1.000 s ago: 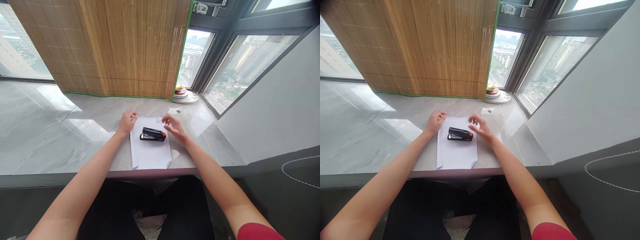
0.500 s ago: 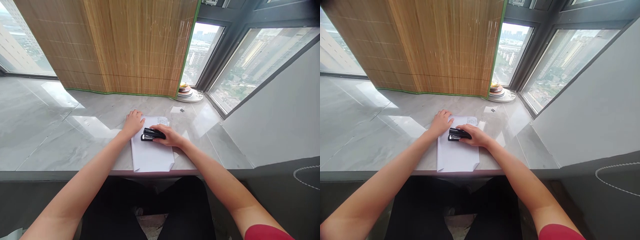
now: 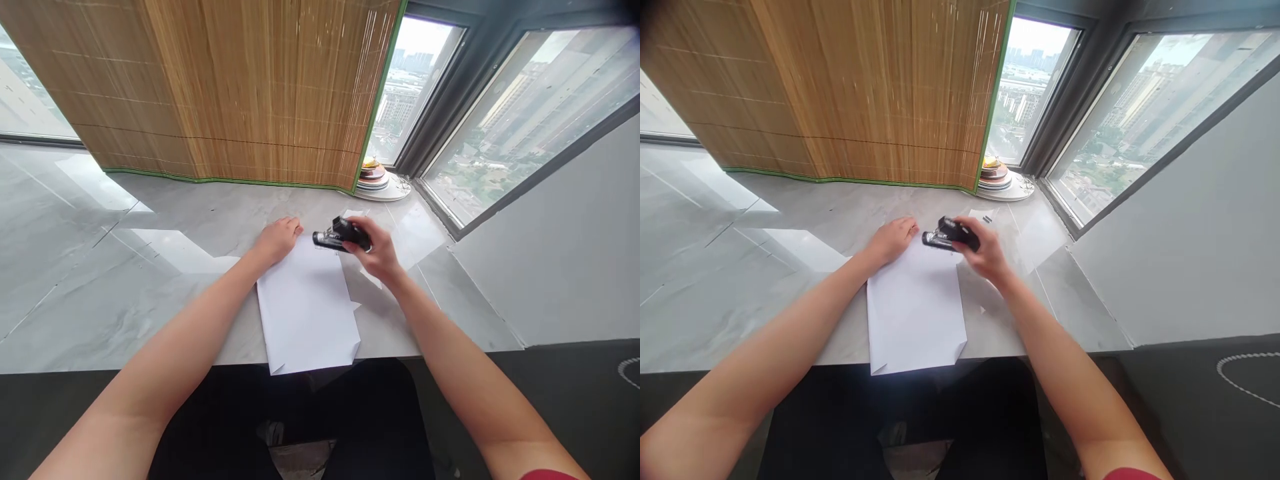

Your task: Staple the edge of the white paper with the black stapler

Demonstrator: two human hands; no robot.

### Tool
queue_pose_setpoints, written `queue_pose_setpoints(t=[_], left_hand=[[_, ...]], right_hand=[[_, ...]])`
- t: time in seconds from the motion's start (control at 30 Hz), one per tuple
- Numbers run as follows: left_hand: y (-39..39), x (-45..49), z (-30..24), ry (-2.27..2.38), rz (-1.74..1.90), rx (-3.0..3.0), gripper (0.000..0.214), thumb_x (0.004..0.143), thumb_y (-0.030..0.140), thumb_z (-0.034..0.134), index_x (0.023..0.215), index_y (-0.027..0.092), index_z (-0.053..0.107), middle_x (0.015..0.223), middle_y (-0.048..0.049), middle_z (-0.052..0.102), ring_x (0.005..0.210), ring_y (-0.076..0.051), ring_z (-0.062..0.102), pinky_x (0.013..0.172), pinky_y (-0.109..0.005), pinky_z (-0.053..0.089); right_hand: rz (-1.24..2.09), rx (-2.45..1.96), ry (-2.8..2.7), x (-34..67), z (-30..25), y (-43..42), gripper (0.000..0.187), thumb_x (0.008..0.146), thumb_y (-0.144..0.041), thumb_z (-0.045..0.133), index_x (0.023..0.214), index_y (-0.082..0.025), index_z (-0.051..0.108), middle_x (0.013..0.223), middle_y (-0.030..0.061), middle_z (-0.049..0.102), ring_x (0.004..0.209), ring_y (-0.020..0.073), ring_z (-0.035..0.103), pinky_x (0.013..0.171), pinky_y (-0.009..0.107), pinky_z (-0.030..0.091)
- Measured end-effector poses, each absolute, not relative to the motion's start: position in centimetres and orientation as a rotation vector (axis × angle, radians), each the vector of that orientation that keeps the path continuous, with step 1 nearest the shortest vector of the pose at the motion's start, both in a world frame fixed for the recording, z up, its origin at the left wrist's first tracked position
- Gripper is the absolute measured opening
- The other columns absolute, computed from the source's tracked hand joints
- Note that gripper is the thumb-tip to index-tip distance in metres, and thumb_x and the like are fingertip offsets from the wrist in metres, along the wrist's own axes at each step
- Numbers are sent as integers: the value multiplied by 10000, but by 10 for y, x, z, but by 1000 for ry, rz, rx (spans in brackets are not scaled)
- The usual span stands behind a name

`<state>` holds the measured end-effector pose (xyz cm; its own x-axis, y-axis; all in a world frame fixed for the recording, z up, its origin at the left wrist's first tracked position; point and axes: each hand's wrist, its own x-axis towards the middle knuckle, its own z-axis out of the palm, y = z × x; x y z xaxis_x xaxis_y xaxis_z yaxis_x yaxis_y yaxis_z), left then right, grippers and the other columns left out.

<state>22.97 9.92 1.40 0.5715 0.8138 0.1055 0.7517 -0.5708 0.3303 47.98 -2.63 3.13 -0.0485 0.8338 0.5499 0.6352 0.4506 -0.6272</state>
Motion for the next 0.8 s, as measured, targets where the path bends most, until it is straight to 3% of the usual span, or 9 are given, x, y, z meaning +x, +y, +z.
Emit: queue_pose_setpoints(t=[0.2, 0.43, 0.57, 0.7, 0.8], left_hand=[[100, 229, 18, 1218, 425, 2591, 323, 1108, 248, 414, 1011, 259, 722, 1129, -63, 787, 987, -261, 725, 836, -369, 491], [104, 222, 21, 1320, 516, 2515, 328, 1092, 216, 414, 1100, 283, 735, 977, -37, 822, 861, -286, 742, 846, -407, 515], [104, 225, 18, 1249, 463, 2517, 353, 1122, 258, 379, 1098, 265, 731, 917, -48, 788, 899, -283, 738, 973, -433, 517], [94, 233, 20, 1171, 573, 2631, 279, 1120, 308, 459, 1177, 213, 715, 1264, -133, 746, 1214, -329, 673, 1116, -495, 463], [85, 238, 21, 810, 526, 2744, 293, 1110, 350, 527, 1288, 223, 722, 1463, -142, 681, 1350, -330, 620, 1187, -498, 444]], right_hand=[[153, -1618, -1727, 547, 39, -5, 364, 824, -345, 766, 1167, -236, 705, 1067, 75, 803, 991, 300, 741, 943, 450, 571], [247, -1570, -2005, 560, 25, -11, 364, 860, -309, 730, 1215, -232, 704, 1094, 76, 799, 965, 279, 731, 873, 417, 577], [316, -1461, -2107, 540, 28, -11, 368, 915, -291, 709, 1280, -248, 706, 1155, 75, 800, 1008, 285, 736, 933, 454, 588], [358, -1377, -2093, 526, 29, -12, 427, 981, -312, 681, 1406, -270, 696, 1316, 81, 794, 1138, 306, 750, 1045, 494, 587], [356, -1359, -2042, 522, 28, -13, 390, 998, -300, 662, 1381, -270, 729, 1306, 68, 807, 1136, 292, 765, 1053, 468, 596]])
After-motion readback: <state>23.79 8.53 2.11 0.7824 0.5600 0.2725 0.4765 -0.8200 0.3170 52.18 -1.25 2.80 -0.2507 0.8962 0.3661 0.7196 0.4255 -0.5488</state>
